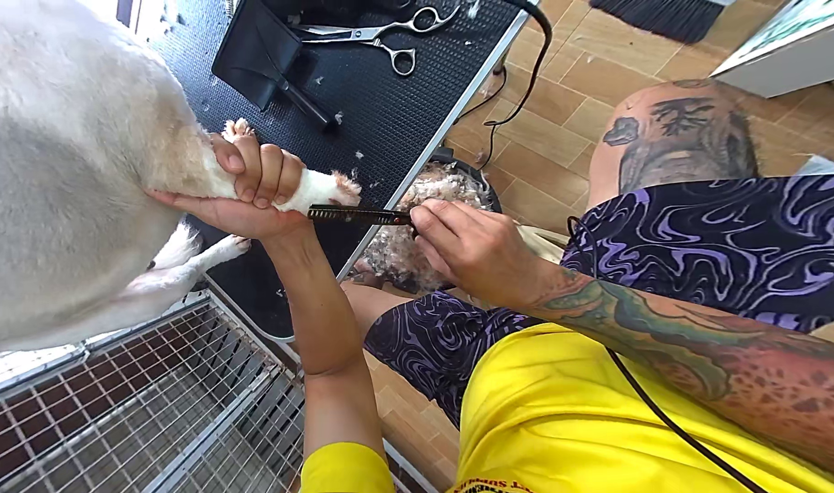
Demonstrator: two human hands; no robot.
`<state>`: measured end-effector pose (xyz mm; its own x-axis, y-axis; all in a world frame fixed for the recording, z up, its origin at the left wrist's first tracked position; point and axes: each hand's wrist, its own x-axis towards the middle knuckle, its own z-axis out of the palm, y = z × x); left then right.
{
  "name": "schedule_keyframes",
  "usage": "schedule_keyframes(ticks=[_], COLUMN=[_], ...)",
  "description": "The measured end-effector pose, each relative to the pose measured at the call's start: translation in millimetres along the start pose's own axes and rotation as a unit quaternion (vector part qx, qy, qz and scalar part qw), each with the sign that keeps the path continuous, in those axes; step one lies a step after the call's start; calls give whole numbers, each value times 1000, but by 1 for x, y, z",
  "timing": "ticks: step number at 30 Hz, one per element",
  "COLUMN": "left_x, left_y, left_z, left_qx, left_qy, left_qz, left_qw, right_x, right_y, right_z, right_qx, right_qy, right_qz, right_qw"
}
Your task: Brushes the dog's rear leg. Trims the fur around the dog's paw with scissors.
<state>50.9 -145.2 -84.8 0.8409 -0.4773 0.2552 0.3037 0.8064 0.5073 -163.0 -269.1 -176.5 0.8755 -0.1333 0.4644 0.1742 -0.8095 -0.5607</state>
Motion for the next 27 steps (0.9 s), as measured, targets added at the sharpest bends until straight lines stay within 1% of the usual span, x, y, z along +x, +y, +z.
schedule_keyframes(ticks=[4, 8, 21, 27], left_x=[-1, -1, -1, -1], left_y=[1, 0, -1, -2], left_z=[-1, 0, 2, 6], left_qx=[-7, -17, -16, -16], left_qy=[-8, -7, -10, 5], left_qz=[-10, -7, -12, -5], left_qw=[1000, 1000, 1000, 1000], right_x=[2, 3, 8, 8], right_y=[4, 6, 9, 9], right_z=[0, -1, 0, 2], right_qx=[-13, -12, -15, -4], right_qy=[18, 10, 32, 35], right_qz=[-6, -6, -16, -13], right_qw=[1000, 1000, 999, 999])
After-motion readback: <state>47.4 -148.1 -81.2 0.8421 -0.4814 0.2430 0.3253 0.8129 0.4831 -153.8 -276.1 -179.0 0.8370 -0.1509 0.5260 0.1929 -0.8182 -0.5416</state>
